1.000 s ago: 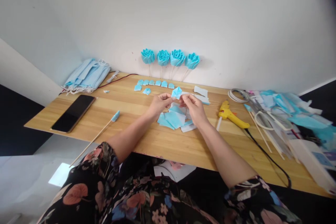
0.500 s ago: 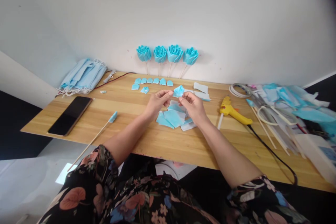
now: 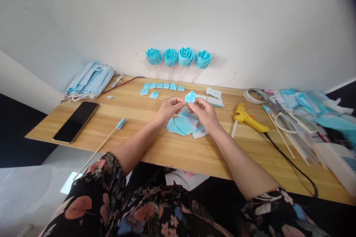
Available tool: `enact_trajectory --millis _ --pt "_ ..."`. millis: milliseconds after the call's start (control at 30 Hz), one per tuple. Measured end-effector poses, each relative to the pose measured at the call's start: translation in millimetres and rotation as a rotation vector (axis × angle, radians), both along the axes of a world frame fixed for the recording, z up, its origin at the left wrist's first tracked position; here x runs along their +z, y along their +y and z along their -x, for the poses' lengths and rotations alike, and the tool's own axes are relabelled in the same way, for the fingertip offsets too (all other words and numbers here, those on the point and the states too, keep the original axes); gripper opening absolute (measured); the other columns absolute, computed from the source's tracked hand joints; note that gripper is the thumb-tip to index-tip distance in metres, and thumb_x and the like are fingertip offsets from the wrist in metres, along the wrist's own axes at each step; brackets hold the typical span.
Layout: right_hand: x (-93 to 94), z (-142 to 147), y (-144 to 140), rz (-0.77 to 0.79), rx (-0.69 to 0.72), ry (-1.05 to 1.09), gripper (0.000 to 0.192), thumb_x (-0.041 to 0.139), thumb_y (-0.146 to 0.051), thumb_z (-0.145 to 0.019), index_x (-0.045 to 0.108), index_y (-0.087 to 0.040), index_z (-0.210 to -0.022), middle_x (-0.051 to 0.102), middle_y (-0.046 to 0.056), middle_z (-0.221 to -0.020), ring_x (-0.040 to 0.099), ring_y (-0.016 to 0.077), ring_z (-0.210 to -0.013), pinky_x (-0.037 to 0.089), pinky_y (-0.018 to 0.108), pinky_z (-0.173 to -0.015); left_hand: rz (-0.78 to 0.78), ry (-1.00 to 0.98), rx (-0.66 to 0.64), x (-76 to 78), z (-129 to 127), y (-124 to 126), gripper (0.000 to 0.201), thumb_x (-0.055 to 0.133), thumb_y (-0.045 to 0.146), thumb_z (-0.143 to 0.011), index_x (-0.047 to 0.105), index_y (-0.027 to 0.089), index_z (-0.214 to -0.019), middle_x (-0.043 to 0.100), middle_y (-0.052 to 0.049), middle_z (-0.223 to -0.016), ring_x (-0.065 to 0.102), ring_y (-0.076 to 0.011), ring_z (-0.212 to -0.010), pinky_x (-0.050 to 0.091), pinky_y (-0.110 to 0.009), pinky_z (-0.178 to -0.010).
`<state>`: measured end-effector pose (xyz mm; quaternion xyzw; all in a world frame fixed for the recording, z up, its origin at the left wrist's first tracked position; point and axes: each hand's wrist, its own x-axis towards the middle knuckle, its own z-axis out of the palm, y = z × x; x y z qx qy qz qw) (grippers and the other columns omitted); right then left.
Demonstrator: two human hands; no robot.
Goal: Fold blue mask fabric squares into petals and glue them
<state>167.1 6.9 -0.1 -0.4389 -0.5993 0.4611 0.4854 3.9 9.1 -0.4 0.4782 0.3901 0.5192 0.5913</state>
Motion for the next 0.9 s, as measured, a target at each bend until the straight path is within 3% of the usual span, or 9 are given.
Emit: enact_trajectory --millis 267,567,700,800,900 --pt "-3.6 -0.9 0.9 -0.036 -0.017 -0.042 0.023 0.064 -0.036 -0.081 0.053 -0.021 -0.068 0.055 -0.004 -0.063 0.052 0.0128 -0.064 0.041 0.028 -0.063 -0.036 0.021 -0.014 2.2 0.0 -2.4 0.036 0.076 0.048 -0.072 0.062 0.014 -0.072 0.051 0.004 -0.057 0.042 -0.0058 -0.054 0.034 -0.022 -0.054" --pt "-4.7 -0.3 -0.6 -0.091 0.022 -0.173 0.034 0.068 -0.042 -0.079 0.046 -0.021 -0.063 0.043 -0.005 -0.058 0.038 0.0103 -0.056 0.030 0.026 -0.054 -0.017 0.035 -0.031 2.1 -2.1 -3.3 0.033 0.080 0.040 -0.066 0.061 0.014 -0.075 0.056 0.003 -0.063 0.044 -0.0056 -0.056 0.034 -0.022 -0.056" --pt "-4.9 1.1 -1.4 -0.110 0.015 -0.220 0.036 0.068 -0.043 -0.079 0.044 -0.022 -0.062 0.041 -0.005 -0.056 0.036 0.0100 -0.054 0.028 0.026 -0.053 -0.003 0.079 -0.024 0.2 -0.8 -2.4 0.027 0.076 0.036 -0.071 0.061 0.013 -0.074 0.054 0.004 -0.062 0.045 -0.0058 -0.056 0.035 -0.022 -0.056" --pt "-1.9 -1.3 -0.8 -0.107 0.026 -0.226 0.036 0.068 -0.042 -0.078 0.045 -0.021 -0.061 0.043 -0.005 -0.055 0.037 0.0102 -0.054 0.029 0.026 -0.053 -0.017 0.080 -0.050 0.5 0.5 -1.7 0.026 0.073 0.035 -0.074 0.059 0.013 -0.070 0.052 0.004 -0.060 0.044 -0.0059 -0.056 0.035 -0.022 -0.056" --pt "3.5 -7.7 1.9 -0.076 0.058 -0.211 0.033 0.065 -0.046 -0.082 0.057 -0.020 -0.063 0.057 -0.001 -0.062 0.049 0.0130 -0.060 0.039 0.027 -0.058 -0.016 0.077 -0.046 1.7 1.5 -1.3 0.027 0.074 0.036 -0.073 0.059 0.014 -0.071 0.053 0.003 -0.060 0.044 -0.0062 -0.056 0.035 -0.022 -0.055"
